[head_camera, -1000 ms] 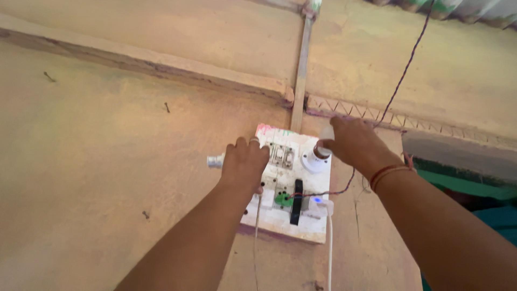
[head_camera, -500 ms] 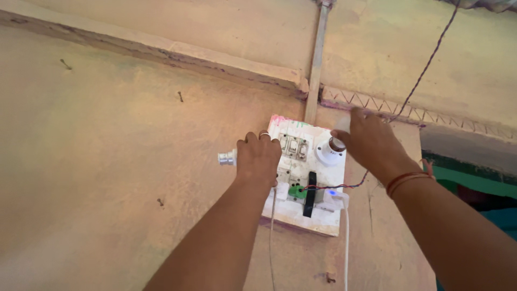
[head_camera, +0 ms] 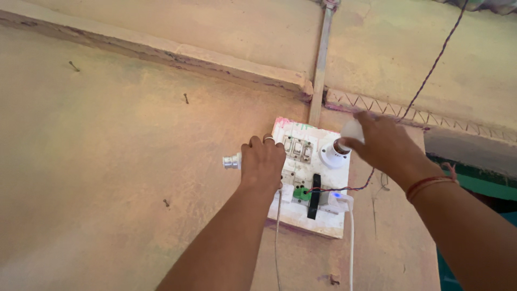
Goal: The person repeatedly screws and unscrews light bulbs into a wall-mounted socket and a handheld lamp. They move between the wall socket and a table, handling multiple bulbs and testing the connection by turning the light on and off.
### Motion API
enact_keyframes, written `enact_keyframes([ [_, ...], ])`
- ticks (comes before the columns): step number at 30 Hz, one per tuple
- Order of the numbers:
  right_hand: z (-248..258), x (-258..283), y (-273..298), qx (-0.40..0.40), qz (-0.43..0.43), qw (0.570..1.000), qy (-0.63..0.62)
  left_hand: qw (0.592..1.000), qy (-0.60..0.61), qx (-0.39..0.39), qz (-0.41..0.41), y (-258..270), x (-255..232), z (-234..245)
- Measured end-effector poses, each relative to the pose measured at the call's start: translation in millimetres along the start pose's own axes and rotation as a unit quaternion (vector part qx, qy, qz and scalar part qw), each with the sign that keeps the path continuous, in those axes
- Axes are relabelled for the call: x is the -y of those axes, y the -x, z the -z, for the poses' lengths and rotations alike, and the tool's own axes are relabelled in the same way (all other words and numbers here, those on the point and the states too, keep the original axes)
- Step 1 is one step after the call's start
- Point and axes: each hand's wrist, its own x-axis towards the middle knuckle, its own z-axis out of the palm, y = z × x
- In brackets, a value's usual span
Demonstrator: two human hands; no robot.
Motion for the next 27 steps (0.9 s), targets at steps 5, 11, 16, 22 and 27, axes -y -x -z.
enact_keyframes([
  [5, 0.4, -3.8, -3.8, -0.012, 0.055, 0.998, 0.007, 1.000, -0.004, -0.010, 0.008, -0.5, -1.6, -3.0],
  [11, -0.4, -3.2, -8.5, 0.023, 0.053, 0.998, 0.030, 1.000, -0.005, -0.016, 0.012, -2.8, -1.6, -5.9],
  [16, -0.1, -1.9, -7.6, 0.046, 0.010, 0.999, 0.026, 1.000, 0.002, -0.001, 0.008, -0.9, -1.0, -3.9],
  [22, 3.8, 0.6, -3.0, 0.056, -0.052, 0.997, 0.020, 1.000, 0.016, 0.015, 0.010, -0.2, 0.9, 1.5],
  [27, 6.5, 4.4, -0.7, 0.064, -0.047, 0.997, 0.000, 1.000, 0.021, 0.012, 0.009, 0.6, 2.4, 2.5],
])
